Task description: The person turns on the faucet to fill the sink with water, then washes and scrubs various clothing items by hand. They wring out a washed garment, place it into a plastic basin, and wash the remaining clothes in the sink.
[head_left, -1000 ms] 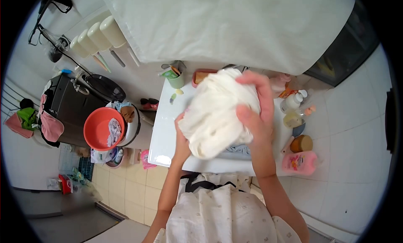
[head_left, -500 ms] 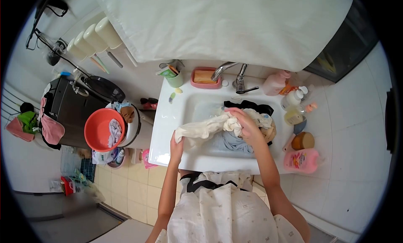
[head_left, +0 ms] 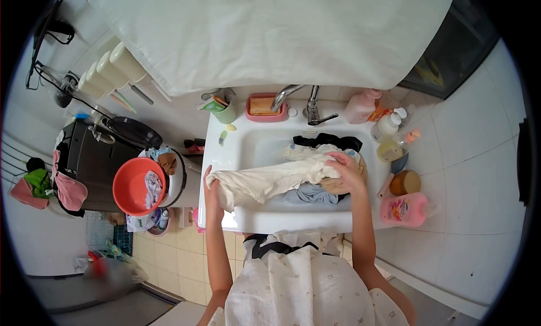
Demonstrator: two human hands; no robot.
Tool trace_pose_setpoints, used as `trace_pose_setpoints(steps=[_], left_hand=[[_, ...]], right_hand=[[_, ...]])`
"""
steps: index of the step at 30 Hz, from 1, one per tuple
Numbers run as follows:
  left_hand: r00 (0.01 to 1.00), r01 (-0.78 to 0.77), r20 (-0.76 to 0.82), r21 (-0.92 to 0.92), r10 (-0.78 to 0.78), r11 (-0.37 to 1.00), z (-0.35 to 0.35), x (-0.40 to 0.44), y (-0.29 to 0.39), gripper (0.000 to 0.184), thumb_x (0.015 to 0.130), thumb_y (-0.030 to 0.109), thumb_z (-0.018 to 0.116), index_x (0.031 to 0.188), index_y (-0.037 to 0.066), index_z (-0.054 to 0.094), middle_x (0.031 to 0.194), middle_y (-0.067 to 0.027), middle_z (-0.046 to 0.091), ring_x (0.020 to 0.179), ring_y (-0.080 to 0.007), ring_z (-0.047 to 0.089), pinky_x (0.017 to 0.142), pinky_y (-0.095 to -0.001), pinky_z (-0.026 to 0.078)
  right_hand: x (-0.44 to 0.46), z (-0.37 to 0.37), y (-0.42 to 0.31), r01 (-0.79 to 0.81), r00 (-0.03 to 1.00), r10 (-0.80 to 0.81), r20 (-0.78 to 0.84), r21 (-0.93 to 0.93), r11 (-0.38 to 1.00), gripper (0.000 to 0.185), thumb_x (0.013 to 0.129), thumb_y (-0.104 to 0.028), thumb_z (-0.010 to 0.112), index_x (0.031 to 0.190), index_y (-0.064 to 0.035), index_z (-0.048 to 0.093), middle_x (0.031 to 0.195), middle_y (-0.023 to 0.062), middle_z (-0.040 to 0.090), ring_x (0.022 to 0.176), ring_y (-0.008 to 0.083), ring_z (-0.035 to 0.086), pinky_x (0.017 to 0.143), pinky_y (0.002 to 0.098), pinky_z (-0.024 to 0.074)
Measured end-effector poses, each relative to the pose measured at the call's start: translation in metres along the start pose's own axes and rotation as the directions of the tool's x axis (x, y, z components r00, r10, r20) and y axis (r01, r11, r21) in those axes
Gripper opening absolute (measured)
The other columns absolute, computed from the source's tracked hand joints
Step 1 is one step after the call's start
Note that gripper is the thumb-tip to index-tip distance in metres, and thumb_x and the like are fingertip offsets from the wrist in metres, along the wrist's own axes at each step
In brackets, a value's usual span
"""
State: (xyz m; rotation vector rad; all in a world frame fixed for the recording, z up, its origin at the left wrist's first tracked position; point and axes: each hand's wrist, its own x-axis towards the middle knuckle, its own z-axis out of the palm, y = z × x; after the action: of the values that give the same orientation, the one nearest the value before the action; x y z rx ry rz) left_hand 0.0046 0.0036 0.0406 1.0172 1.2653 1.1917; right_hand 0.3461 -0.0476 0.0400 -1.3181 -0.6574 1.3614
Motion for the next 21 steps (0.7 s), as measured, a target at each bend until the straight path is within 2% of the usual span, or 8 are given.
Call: trace_pose_setpoints(steps=[1, 7, 11, 13, 15, 16, 18, 21], left_hand=[[0.99, 0.138, 0.062, -0.22, -0.127, 0.966, -0.002, 0.0, 0.011, 0.042, 0.082, 0.012, 0.039, 0.124, 0.008, 0.037, 0.114, -0.0095, 0.042, 0.101, -0.0177, 0.043, 0.087, -0.0283, 0.035], [0.954, 0.24, 0.172, 0.05, -0.245, 0.969, -0.007, 0.013, -0.003, 0.035, 0.077, 0.001, 0.045, 0.111, 0.01, 0.05, 0.1, -0.0049, 0.052, 0.088, -0.0136, 0.05, 0.078, -0.0244, 0.04], [0.947, -0.129, 0.321, 0.425, -0.015, 0.896, 0.007, 0.014, -0.067, 0.039, 0.071, -0.006, 0.046, 0.106, 0.009, 0.052, 0.096, -0.0047, 0.054, 0.095, -0.0164, 0.05, 0.078, -0.0258, 0.042], [0.901, -0.3, 0.431, 0.541, 0.047, 0.786, 0.02, 0.009, -0.081, 0.04, 0.062, -0.007, 0.049, 0.098, 0.009, 0.053, 0.107, -0.014, 0.049, 0.104, -0.0307, 0.045, 0.089, -0.0388, 0.036], [0.896, -0.356, 0.44, 0.792, -0.06, 0.496, 0.036, -0.004, -0.083, 0.031, 0.066, 0.001, 0.053, 0.096, 0.009, 0.054, 0.119, -0.0147, 0.042, 0.115, -0.0309, 0.036, 0.095, -0.0478, 0.026], [0.894, -0.359, 0.444, 0.79, -0.06, 0.498, 0.041, -0.009, -0.09, 0.031, 0.066, 0.001, 0.053, 0.096, 0.009, 0.054, 0.119, -0.0147, 0.042, 0.115, -0.0309, 0.036, 0.095, -0.0478, 0.026], [0.76, -0.613, 0.641, 0.761, 0.103, -0.21, 0.051, -0.016, -0.106, 0.03, 0.073, 0.011, 0.05, 0.103, 0.01, 0.053, 0.129, -0.0137, 0.032, 0.124, -0.0304, 0.023, 0.1, -0.0511, 0.014], [0.626, -0.744, 0.764, 0.646, 0.156, -0.171, 0.074, -0.024, -0.108, 0.024, 0.075, 0.014, 0.047, 0.096, 0.003, 0.053, 0.13, -0.0152, 0.033, 0.127, -0.0315, 0.017, 0.102, -0.051, 0.011]], right_hand=[[-0.006, 0.002, -0.015, -0.013, 0.998, 0.009, -0.054, -0.058, 0.998, 0.025, 0.077, -0.009, 0.058, 0.101, -0.0033, 0.053, 0.087, 0.0039, 0.057, 0.072, 0.009, 0.054, 0.054, 0.0197, 0.0428], [0.014, 0.001, -0.02, -0.06, 0.998, 0.062, 0.027, -0.067, 0.996, 0.023, 0.078, -0.008, 0.051, 0.101, -0.0039, 0.054, 0.084, 0.0039, 0.055, 0.06, 0.0067, 0.052, 0.04, 0.0162, 0.0388], [0.031, 0.012, 0.025, 0.084, 0.993, -0.012, 0.119, -0.625, 0.776, 0.037, 0.073, -0.003, 0.049, 0.109, -0.0097, 0.053, 0.11, 0.0168, 0.046, 0.09, 0.0235, 0.051, 0.072, 0.0299, 0.0434], [0.038, 0.012, 0.06, 0.229, 0.973, -0.111, 0.203, -0.781, 0.58, 0.043, 0.07, -0.002, 0.049, 0.111, -0.0128, 0.053, 0.12, 0.0203, 0.039, 0.102, 0.0297, 0.046, 0.086, 0.0352, 0.0392], [0.043, 0.01, 0.087, 0.26, 0.956, -0.015, 0.292, -0.827, 0.498, 0.046, 0.067, -0.005, 0.053, 0.111, -0.0165, 0.054, 0.131, 0.0219, 0.022, 0.118, 0.0363, 0.026, 0.098, 0.0406, 0.0221], [0.014, 0.038, 0.047, 0.052, 0.99, 0.116, 0.08, -0.972, 0.228, 0.05, 0.064, -0.01, 0.059, 0.113, -0.0172, 0.052, 0.132, 0.0196, 0.02, 0.119, 0.0367, 0.024, 0.096, 0.0452, 0.0235], [0.007, 0.04, 0.066, 0.107, 0.994, -0.032, 0.103, -0.979, 0.172, 0.043, 0.067, -0.01, 0.056, 0.11, -0.0145, 0.053, 0.132, 0.0193, 0.02, 0.116, 0.038, 0.027, 0.094, 0.05, 0.0218], [-0.004, 0.045, 0.092, 0.193, 0.932, -0.321, 0.17, -0.98, 0.042, 0.035, 0.069, -0.01, 0.055, 0.103, -0.011, 0.054, 0.129, 0.0182, 0.025, 0.11, 0.0371, 0.032, 0.092, 0.0528, 0.0214]])
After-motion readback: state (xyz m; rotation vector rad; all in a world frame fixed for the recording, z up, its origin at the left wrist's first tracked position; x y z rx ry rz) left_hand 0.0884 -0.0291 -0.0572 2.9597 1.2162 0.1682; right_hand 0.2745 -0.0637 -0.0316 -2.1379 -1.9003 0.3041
